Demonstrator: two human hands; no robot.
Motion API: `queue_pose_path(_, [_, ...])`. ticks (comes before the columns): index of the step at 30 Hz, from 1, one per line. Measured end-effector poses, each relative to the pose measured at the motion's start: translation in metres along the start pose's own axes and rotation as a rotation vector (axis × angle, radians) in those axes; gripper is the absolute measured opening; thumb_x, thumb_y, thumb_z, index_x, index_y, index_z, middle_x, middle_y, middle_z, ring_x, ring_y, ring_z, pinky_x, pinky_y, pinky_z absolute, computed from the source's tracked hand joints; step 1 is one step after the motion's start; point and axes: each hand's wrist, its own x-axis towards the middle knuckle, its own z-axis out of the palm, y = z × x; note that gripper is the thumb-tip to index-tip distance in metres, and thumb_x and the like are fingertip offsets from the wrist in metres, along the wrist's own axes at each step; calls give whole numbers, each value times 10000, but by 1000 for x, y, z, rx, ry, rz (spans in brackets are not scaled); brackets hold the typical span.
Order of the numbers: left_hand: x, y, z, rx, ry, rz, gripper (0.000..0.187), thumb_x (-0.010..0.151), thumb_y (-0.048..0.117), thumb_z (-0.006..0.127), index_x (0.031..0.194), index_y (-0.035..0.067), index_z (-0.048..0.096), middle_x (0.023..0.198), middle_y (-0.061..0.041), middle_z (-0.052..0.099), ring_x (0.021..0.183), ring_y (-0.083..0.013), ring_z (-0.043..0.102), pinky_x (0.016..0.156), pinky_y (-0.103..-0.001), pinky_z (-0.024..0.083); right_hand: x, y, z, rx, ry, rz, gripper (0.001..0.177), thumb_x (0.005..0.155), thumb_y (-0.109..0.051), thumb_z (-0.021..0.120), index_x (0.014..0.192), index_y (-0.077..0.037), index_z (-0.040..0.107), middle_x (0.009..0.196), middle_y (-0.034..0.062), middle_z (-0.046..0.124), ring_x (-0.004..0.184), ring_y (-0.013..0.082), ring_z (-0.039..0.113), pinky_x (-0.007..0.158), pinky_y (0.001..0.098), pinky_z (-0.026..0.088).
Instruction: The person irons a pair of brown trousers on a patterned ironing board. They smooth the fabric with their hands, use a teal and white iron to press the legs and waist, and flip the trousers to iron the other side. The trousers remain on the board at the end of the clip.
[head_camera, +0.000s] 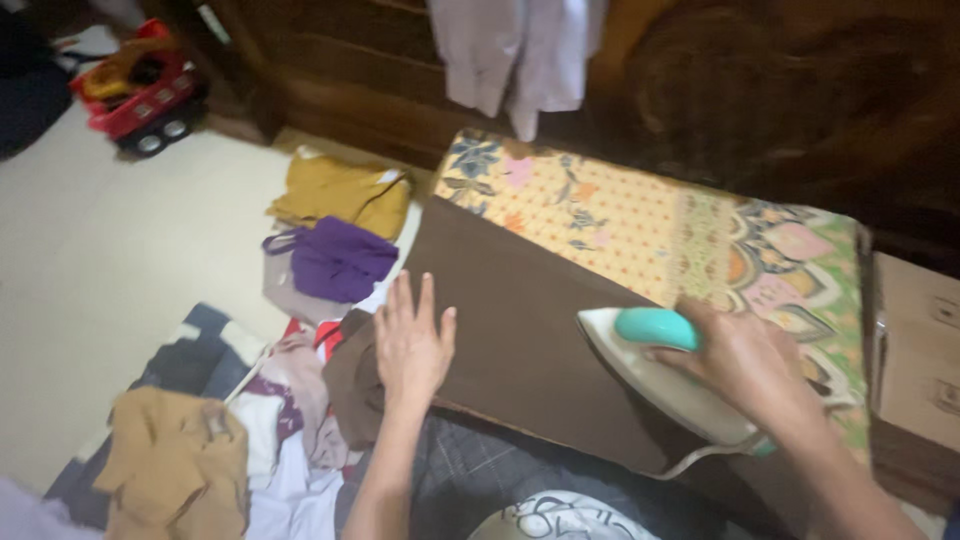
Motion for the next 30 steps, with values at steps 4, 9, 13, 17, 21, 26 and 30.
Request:
queue_pose_path(4, [-2, -4, 3, -72, 44, 14, 580, 987, 338, 567, 1470, 22, 510, 1557, -233, 434, 1449, -384, 404, 1167, -519, 337, 34, -65, -5, 8, 184, -211, 508, 771, -555, 791, 1083, -165, 700, 733, 124, 748, 674, 301, 751, 589, 464, 588])
queue_pose_path(9, [-1, -8, 8, -105, 45, 1, 533, 997, 279, 542, 1458, 12, 519, 1546, -200, 464, 1459, -354, 405, 1179, -496, 330, 86, -145, -13, 84, 268, -346, 548, 757, -516, 836, 1082, -102, 684, 802, 173, 741, 725, 358, 744, 626, 494, 579])
queue_pose_path(13, [1, -10, 7, -136, 74, -4, 497, 1007, 225, 517, 1449, -4, 515, 1525, -211, 497, 1448, -353, 429, 1179, -485, 331, 125, -196, -16, 162, 363, -392, 539, 738, -444, 861, 1099, -84, 685, 817, 189, 735, 783, 375, 738, 648, 508, 581])
queue_pose_path(17, [1, -7, 0, -285, 141, -85, 487, 1008, 140, 503, 1476, 8, 480, 1428, -216, 575, 1341, -367, 529, 1113, -463, 411, 153, -215, -13, 204, 421, -418, 499, 729, -415, 874, 1049, -75, 698, 859, 175, 742, 836, 369, 737, 713, 505, 580])
queue_pose_path(21, [-1, -5, -4, -362, 198, -127, 491, 1000, 71, 491, 1485, 18, 441, 1322, -187, 644, 1231, -364, 609, 1030, -455, 472, 156, -212, -11, 203, 373, -449, 510, 716, -423, 882, 1036, -68, 701, 890, 178, 741, 873, 363, 736, 750, 489, 581])
queue_pose_path(26, [-1, -7, -3, -330, 221, -85, 506, 976, 47, 493, 1479, 16, 441, 1310, -187, 649, 1213, -361, 611, 1021, -456, 471, 123, -183, -12, 175, 281, -463, 532, 728, -447, 874, 1075, -90, 686, 915, 170, 741, 891, 371, 731, 748, 500, 580])
queue_pose_path(30, [-2, -12, 4, -311, 233, -49, 514, 952, 46, 517, 1463, 19, 468, 1315, -219, 633, 1219, -378, 602, 1032, -464, 462, 85, -134, -11, 105, 184, -393, 524, 738, -464, 852, 1117, -148, 676, 914, 141, 747, 892, 346, 736, 729, 498, 586])
